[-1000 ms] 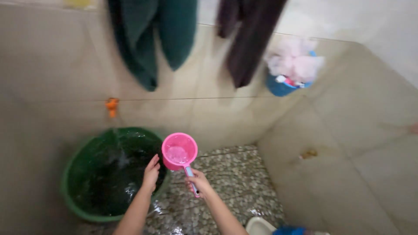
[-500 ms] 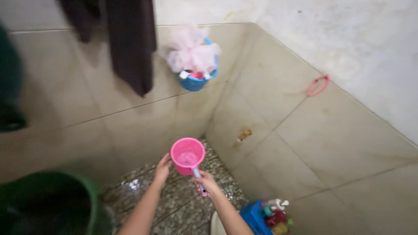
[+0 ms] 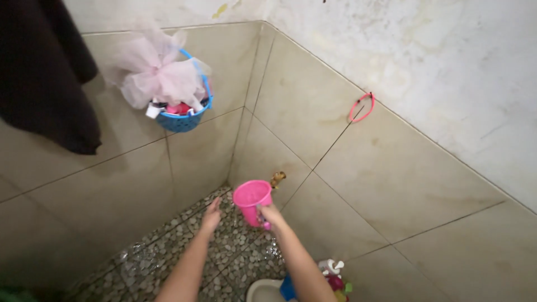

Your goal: Cleaning the bathroom floor with a brush and splashing water on the walls and door with a scoop.

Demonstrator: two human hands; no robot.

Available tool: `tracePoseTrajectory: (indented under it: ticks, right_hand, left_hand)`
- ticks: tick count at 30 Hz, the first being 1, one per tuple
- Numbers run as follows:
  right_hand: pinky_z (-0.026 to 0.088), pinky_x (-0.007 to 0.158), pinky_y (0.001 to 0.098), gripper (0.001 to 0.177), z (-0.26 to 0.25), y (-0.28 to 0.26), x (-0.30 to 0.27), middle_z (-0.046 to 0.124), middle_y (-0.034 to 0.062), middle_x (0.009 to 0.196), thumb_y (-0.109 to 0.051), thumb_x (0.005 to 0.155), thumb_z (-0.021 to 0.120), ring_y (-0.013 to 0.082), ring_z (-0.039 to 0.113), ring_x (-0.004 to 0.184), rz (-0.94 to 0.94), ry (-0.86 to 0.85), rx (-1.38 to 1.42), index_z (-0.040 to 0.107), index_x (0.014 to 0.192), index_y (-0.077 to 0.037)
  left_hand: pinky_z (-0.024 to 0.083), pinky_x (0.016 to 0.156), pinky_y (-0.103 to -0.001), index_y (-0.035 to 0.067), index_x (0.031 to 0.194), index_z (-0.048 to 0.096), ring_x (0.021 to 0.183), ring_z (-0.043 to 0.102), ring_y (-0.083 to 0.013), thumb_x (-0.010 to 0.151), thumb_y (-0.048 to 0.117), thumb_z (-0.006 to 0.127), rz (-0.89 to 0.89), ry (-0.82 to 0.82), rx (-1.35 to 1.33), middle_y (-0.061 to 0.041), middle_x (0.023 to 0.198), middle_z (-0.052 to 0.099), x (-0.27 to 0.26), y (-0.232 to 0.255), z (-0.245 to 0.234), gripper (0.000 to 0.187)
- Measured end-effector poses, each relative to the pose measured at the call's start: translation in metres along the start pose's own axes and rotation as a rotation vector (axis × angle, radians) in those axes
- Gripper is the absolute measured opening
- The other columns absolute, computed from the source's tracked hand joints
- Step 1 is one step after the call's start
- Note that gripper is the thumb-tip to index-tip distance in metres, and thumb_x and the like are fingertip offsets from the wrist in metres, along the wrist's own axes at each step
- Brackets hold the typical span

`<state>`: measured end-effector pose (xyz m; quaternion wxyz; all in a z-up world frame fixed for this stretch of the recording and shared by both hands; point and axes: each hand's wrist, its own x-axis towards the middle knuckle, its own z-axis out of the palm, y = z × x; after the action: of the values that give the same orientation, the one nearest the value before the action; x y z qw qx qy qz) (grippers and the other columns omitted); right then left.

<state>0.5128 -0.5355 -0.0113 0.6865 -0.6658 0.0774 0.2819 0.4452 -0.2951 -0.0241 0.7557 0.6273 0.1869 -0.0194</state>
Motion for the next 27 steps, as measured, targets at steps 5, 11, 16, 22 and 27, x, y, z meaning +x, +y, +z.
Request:
tracePoseTrajectory:
  ticks: [5, 11, 16, 22, 27]
  right_hand:
    - [0.042, 0.04, 0.037, 0.018, -0.02, -0.03, 0.06, 0.063, 0.0106, 0.061, -0.014, 0.089, 0.063, 0.0208, 0.058, 0.046, -0.045, 0.143, -0.291, 0.066, 0.078, 0.0]
    - [0.05, 0.043, 0.0373, 0.023, -0.024, -0.09, 0.072, 0.068, 0.0132, 0.065, -0.018, 0.088, 0.066, 0.0241, 0.065, 0.05, -0.057, 0.31, -0.628, 0.072, 0.087, 0.004]
    - [0.053, 0.043, 0.0398, 0.029, -0.019, -0.12, 0.054, 0.069, 0.0133, 0.071, -0.025, 0.09, 0.07, 0.024, 0.066, 0.05, -0.064, 0.39, -0.619, 0.068, 0.091, 0.004]
    - [0.053, 0.044, 0.0352, 0.031, -0.037, -0.115, 0.038, 0.073, 0.0115, 0.07, -0.027, 0.085, 0.077, 0.0216, 0.068, 0.05, -0.032, 0.391, -0.631, 0.074, 0.089, 0.004]
    - [0.053, 0.046, 0.042, 0.032, -0.053, -0.086, 0.033, 0.072, 0.0186, 0.073, -0.023, 0.089, 0.071, 0.0271, 0.065, 0.047, -0.004, 0.444, -0.63, 0.068, 0.102, 0.006]
  left_hand:
    - [0.04, 0.112, -0.041, 0.02, 0.161, 0.031, 0.147, 0.044, -0.0258, 0.091, -0.003, 0.041, -0.042, 0.007, 0.09, -0.003, 0.167, 0.037, 0.021, 0.004, 0.017, 0.074]
    - [0.031, 0.118, -0.037, 0.021, 0.161, 0.033, 0.152, 0.035, -0.0236, 0.097, -0.003, 0.039, -0.083, 0.032, 0.071, -0.005, 0.167, 0.035, 0.039, 0.0, 0.024, 0.069]
    - [0.026, 0.121, -0.037, 0.016, 0.159, 0.036, 0.155, 0.033, -0.025, 0.092, -0.007, 0.042, 0.181, -0.035, -0.018, -0.011, 0.167, 0.036, 0.039, 0.026, 0.028, 0.071]
    - [0.034, 0.116, -0.04, 0.021, 0.16, 0.035, 0.15, 0.037, -0.0273, 0.097, 0.0, 0.043, 0.044, 0.014, 0.09, -0.01, 0.165, 0.037, 0.052, 0.018, 0.018, 0.067]
    - [0.035, 0.116, -0.039, 0.021, 0.16, 0.038, 0.149, 0.043, -0.0295, 0.098, 0.0, 0.045, 0.062, -0.021, 0.116, -0.009, 0.164, 0.044, 0.047, 0.009, 0.021, 0.066]
